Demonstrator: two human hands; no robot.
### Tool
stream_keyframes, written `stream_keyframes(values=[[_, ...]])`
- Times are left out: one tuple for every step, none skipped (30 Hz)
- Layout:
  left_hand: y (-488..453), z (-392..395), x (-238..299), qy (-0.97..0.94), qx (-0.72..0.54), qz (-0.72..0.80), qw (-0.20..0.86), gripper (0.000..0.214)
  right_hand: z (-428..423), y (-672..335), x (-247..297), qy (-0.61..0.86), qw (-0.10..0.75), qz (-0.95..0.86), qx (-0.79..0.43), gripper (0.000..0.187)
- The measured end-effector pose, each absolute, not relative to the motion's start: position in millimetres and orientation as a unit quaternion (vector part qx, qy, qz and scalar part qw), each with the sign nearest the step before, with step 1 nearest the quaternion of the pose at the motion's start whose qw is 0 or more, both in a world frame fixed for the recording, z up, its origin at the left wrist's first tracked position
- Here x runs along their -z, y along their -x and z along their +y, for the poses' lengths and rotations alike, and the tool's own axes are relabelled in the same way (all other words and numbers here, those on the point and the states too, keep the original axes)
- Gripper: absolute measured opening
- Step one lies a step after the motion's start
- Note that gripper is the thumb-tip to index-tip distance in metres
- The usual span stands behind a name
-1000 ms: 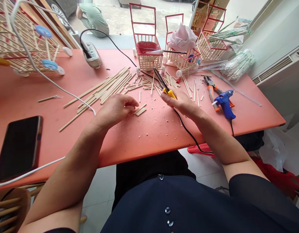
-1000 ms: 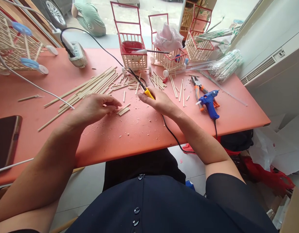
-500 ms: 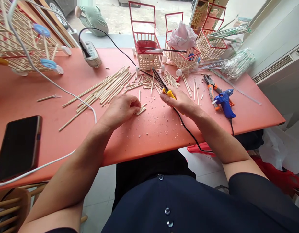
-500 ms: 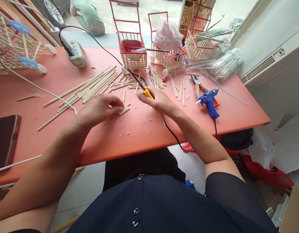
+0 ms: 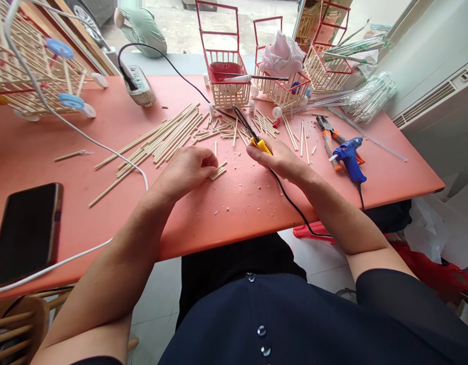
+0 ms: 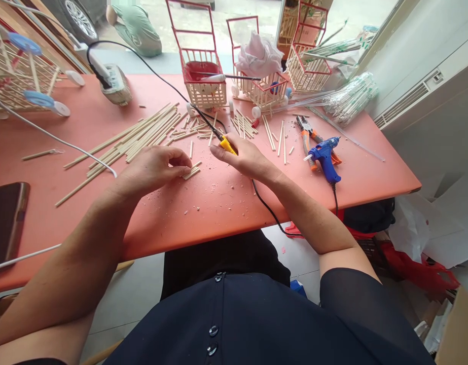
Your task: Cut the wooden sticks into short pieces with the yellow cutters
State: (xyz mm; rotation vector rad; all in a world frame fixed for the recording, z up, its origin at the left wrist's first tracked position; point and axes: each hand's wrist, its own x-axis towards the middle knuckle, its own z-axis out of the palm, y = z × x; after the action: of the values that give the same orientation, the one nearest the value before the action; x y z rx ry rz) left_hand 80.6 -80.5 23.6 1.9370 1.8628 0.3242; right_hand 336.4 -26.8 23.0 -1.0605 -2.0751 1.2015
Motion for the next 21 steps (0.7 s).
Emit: stream_keyframes(values=[[-81.2,-80.5,-24.0,-0.698,-0.114,0.673,0.216,0.016,-26.7,-336.4,-22.6,0.391,0.257,-0.766,-0.441,0.076],[-81.7,-80.2,-24.2,-0.697,-0.112,0.674,0.217,0.016,-26.6,-336.5,-22.3,0.391,0.257,-0.768,-0.438,0.077],[-82.0,-79.9,-24.3,-0.696,-0.112,0.674,0.219,0.016,-26.5,-336.5,-22.1,0.390,0.258,-0.769,-0.436,0.077],[-82.0,-79.4,-24.2,-0.696,-0.114,0.673,0.222,0.016,-26.4,-336.6,-21.9,0.389,0.258,-0.771,-0.433,0.078],[-81.7,-78.7,-23.7,-0.697,-0.117,0.670,0.227,0.016,-26.4,-336.6,-21.8,0.389,0.257,-0.772,-0.432,0.078],[-81.1,-78.1,-23.2,-0.698,-0.119,0.667,0.231,0.016,-26.3,-336.6,-21.8,0.389,0.256,-0.773,-0.431,0.078],[-80.4,-77.3,-22.5,-0.699,-0.121,0.664,0.234,0.017,-26.3,-336.5,-21.8,0.390,0.255,-0.773,-0.430,0.077],[-79.7,-76.6,-21.9,-0.701,-0.121,0.662,0.235,0.017,-26.3,-336.4,-21.8,0.390,0.254,-0.773,-0.431,0.077],[-79.1,-75.9,-21.5,-0.704,-0.120,0.660,0.234,0.017,-26.2,-336.2,-21.7,0.391,0.254,-0.773,-0.431,0.077],[-78.8,-75.3,-21.3,-0.706,-0.118,0.658,0.232,0.017,-26.2,-335.9,-21.6,0.391,0.253,-0.773,-0.431,0.076],[-78.8,-74.9,-21.5,-0.709,-0.117,0.656,0.229,0.017,-26.1,-335.7,-21.4,0.390,0.252,-0.773,-0.431,0.076],[-79.0,-74.7,-22.0,-0.712,-0.115,0.654,0.227,0.016,-26.0,-335.4,-21.2,0.389,0.252,-0.775,-0.431,0.076],[-79.6,-74.7,-22.8,-0.714,-0.113,0.653,0.225,0.016,-25.9,-335.2,-21.0,0.388,0.251,-0.777,-0.429,0.077],[-80.4,-74.9,-23.7,-0.716,-0.112,0.652,0.223,0.016,-25.9,-335.0,-20.7,0.386,0.251,-0.779,-0.426,0.078],[-81.3,-75.2,-24.7,-0.716,-0.110,0.652,0.222,0.016,-25.8,-334.9,-20.5,0.385,0.250,-0.781,-0.423,0.078],[-82.1,-75.6,-25.5,-0.716,-0.108,0.653,0.221,0.016,-25.6,-334.9,-20.2,0.383,0.250,-0.784,-0.420,0.079],[-82.8,-76.1,-26.2,-0.716,-0.106,0.653,0.221,0.016,-25.5,-334.9,-19.9,0.383,0.250,-0.786,-0.417,0.079],[-83.4,-76.6,-26.5,-0.716,-0.104,0.654,0.218,0.016,-25.3,-335.0,-19.6,0.382,0.249,-0.787,-0.415,0.079],[-83.6,-77.0,-26.6,-0.717,-0.103,0.656,0.213,0.015,-25.0,-335.0,-19.3,0.382,0.248,-0.788,-0.414,0.079],[-83.6,-77.4,-26.3,-0.717,-0.102,0.658,0.205,0.014,-24.7,-335.1,-18.9,0.382,0.245,-0.789,-0.414,0.079],[-83.3,-77.7,-25.8,-0.718,-0.102,0.660,0.195,0.013,-24.4,-335.0,-18.6,0.382,0.243,-0.790,-0.414,0.078]])
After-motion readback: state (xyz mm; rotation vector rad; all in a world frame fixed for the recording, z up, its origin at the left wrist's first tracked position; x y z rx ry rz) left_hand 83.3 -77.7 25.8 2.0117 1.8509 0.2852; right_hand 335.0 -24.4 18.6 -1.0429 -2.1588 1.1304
